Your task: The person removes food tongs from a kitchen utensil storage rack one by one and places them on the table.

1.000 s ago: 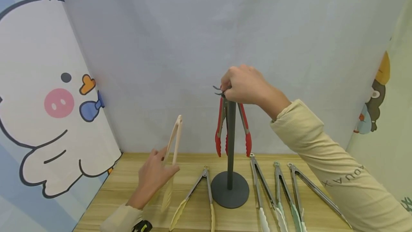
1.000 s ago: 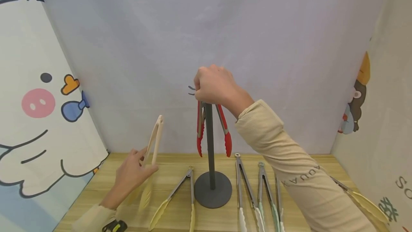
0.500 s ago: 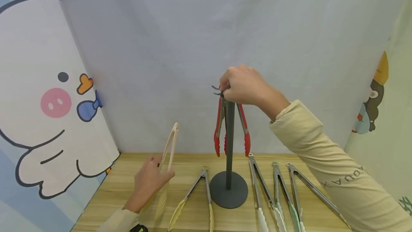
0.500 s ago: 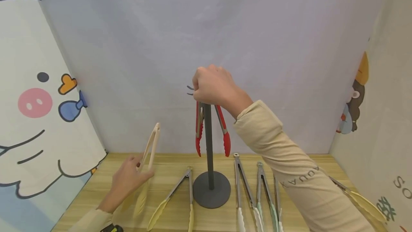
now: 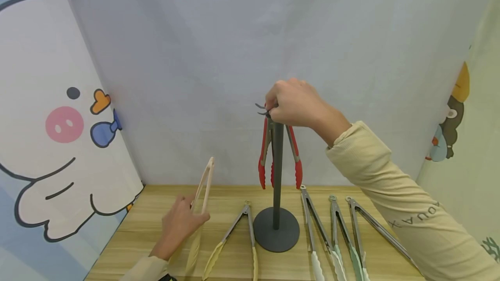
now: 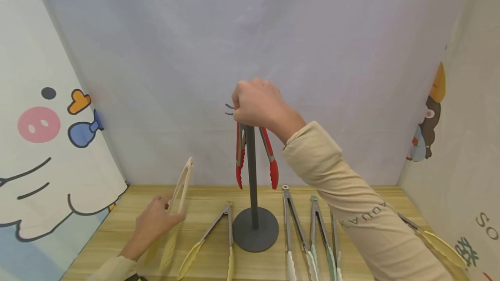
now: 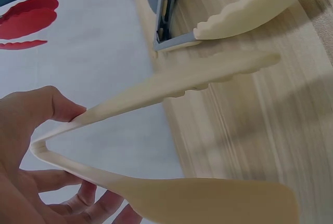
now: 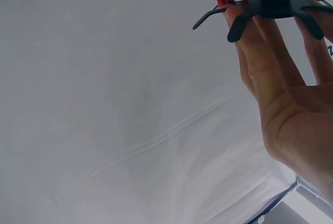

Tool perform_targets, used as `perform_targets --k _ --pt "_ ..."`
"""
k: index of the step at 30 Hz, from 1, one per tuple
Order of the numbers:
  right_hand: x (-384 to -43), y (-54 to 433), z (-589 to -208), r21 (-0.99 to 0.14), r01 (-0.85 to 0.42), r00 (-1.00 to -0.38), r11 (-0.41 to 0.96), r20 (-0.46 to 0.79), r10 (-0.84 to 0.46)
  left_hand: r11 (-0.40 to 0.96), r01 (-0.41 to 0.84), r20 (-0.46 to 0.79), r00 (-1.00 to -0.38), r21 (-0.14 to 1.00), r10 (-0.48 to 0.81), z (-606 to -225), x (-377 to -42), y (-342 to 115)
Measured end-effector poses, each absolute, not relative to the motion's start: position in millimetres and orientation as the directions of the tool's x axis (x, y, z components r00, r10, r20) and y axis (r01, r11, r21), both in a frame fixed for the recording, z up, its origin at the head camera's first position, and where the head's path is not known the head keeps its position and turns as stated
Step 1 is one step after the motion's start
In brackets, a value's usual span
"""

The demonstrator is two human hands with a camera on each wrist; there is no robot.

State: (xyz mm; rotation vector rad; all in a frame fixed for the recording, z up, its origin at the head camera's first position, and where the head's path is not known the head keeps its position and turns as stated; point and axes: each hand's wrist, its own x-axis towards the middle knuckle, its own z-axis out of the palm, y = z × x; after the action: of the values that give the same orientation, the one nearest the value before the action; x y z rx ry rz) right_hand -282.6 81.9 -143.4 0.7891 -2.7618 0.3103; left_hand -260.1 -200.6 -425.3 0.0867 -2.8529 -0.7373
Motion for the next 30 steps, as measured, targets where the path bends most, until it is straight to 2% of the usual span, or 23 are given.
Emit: perform_targets --k 17,30 --pt "-284.0 83.1 -143.6 -0.139 -0.541 -0.824 0.829 0.288 -0.489 0.878 -0.017 0.130 -0.987 0.478 -0.090 -441.6 -261.2 -204.5" --pt "-280.6 82.3 -135.4 -0.157 -0.455 -0.878 0.877 0.244 -0.412 0.879 -0.029 0.065 -0.996 0.476 -0.068 -454.7 -266.6 -203.9"
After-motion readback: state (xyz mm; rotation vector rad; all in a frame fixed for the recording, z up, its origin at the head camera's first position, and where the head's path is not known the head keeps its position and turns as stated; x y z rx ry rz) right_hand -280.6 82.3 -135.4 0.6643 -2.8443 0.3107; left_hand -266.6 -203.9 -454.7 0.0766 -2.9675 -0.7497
